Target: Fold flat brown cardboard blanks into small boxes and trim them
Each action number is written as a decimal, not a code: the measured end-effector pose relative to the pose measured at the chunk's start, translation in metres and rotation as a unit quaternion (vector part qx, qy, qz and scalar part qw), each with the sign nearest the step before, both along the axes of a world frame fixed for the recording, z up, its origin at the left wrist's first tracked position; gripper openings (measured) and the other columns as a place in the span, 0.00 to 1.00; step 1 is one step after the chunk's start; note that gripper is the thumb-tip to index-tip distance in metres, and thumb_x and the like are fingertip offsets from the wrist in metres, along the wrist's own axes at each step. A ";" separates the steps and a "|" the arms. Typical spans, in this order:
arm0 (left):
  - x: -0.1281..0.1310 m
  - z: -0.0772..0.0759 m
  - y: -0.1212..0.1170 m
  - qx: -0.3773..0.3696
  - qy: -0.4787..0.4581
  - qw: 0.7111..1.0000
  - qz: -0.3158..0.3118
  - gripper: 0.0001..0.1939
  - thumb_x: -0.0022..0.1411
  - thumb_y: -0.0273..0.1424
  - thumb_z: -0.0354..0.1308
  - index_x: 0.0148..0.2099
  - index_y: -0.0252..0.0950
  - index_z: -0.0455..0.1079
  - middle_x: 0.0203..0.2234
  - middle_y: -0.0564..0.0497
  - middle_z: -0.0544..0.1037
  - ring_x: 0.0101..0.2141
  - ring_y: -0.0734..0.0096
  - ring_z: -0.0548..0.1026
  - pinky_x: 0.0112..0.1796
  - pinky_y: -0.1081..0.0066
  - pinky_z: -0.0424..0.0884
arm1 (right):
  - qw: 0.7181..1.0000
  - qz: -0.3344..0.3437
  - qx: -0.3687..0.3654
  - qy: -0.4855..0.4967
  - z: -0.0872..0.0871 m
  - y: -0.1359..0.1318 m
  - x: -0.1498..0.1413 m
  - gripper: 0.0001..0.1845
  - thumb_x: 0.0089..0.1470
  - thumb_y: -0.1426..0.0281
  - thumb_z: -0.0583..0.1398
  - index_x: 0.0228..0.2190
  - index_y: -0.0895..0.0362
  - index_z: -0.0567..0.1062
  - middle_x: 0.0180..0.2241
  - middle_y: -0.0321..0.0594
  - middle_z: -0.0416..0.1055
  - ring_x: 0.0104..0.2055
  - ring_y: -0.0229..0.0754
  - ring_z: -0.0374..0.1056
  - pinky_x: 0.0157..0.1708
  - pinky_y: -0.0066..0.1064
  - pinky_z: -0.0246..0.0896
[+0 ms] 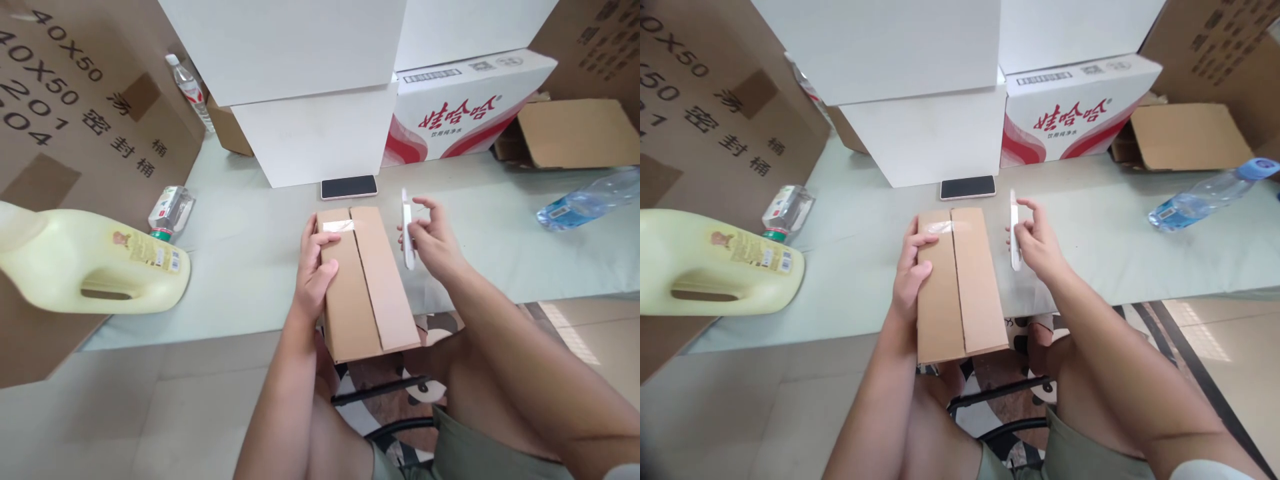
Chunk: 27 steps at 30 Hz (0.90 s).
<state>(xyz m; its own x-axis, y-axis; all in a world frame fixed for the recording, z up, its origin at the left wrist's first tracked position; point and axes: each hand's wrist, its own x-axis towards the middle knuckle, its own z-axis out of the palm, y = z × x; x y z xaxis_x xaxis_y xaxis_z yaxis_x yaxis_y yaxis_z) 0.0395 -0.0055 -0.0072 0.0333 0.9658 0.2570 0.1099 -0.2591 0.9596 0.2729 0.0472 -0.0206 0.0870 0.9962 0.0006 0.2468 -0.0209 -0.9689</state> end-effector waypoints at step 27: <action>0.006 -0.008 0.006 0.106 0.077 0.991 -0.023 0.18 0.66 0.43 0.49 0.54 0.45 0.67 0.69 0.46 0.54 0.71 0.50 0.43 0.65 0.46 0.52 | 0.983 0.039 0.180 0.011 0.047 -0.030 -0.051 0.15 0.64 0.57 0.54 0.34 0.53 0.74 0.20 0.32 0.65 0.20 0.35 0.61 0.21 0.29 0.54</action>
